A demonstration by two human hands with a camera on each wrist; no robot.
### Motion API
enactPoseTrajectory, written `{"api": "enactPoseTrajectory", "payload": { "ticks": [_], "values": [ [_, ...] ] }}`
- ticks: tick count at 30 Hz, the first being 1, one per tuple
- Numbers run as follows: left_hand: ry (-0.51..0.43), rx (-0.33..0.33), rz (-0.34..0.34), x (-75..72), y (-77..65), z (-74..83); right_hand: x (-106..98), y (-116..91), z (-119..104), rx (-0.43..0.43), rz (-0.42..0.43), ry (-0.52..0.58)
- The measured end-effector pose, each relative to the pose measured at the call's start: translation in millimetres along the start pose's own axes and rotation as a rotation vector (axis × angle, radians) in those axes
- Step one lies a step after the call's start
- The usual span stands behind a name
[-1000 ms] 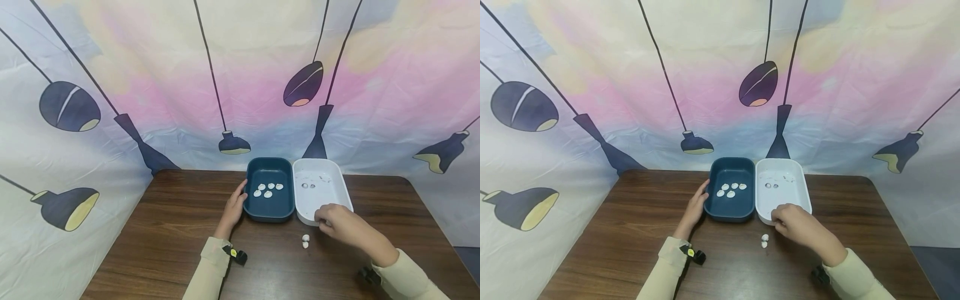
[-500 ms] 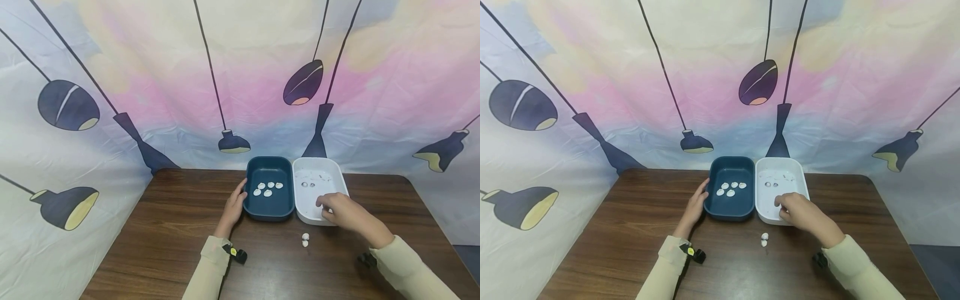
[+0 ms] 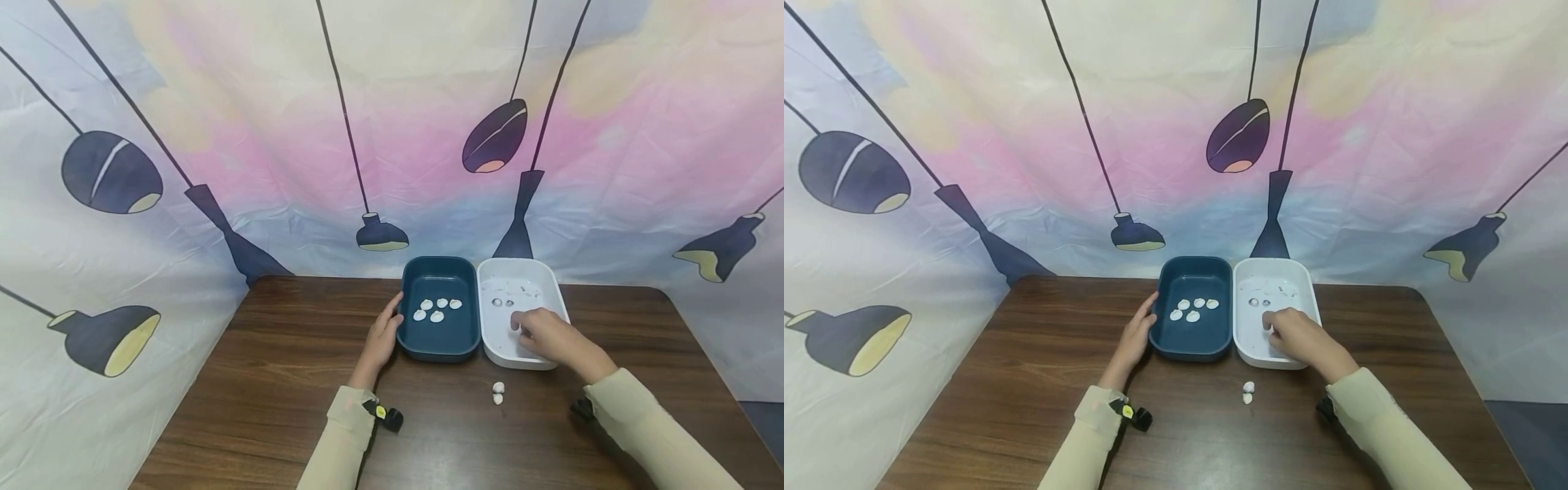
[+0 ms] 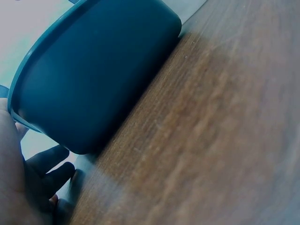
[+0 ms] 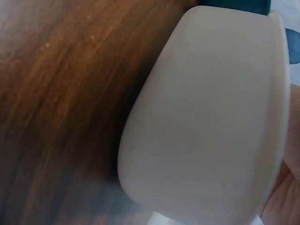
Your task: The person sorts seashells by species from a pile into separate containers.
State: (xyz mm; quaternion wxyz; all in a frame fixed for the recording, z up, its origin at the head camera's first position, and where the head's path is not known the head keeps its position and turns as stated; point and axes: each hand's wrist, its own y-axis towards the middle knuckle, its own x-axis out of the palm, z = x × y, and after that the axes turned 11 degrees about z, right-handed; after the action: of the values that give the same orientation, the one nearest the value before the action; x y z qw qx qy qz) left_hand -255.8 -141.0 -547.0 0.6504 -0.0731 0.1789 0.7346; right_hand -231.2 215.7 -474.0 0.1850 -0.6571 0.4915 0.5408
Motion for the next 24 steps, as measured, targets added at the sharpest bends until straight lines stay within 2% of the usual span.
{"api": "enactPoseTrajectory", "payload": {
  "ticks": [10,17,24],
  "values": [
    [0.003,0.009,0.001,-0.7,-1.7,-0.9,10.7,6.6,12.4,0.056,-0.034,-0.012],
    [0.0,0.013,0.004,-1.6,-1.9,2.9,17.7,8.3,21.3,0.031,-0.003,-0.027],
    [-0.005,0.016,-0.005,-1.3,-1.3,1.4,19.5,11.5,24.7,0.055,0.015,-0.059]
  ]
}}
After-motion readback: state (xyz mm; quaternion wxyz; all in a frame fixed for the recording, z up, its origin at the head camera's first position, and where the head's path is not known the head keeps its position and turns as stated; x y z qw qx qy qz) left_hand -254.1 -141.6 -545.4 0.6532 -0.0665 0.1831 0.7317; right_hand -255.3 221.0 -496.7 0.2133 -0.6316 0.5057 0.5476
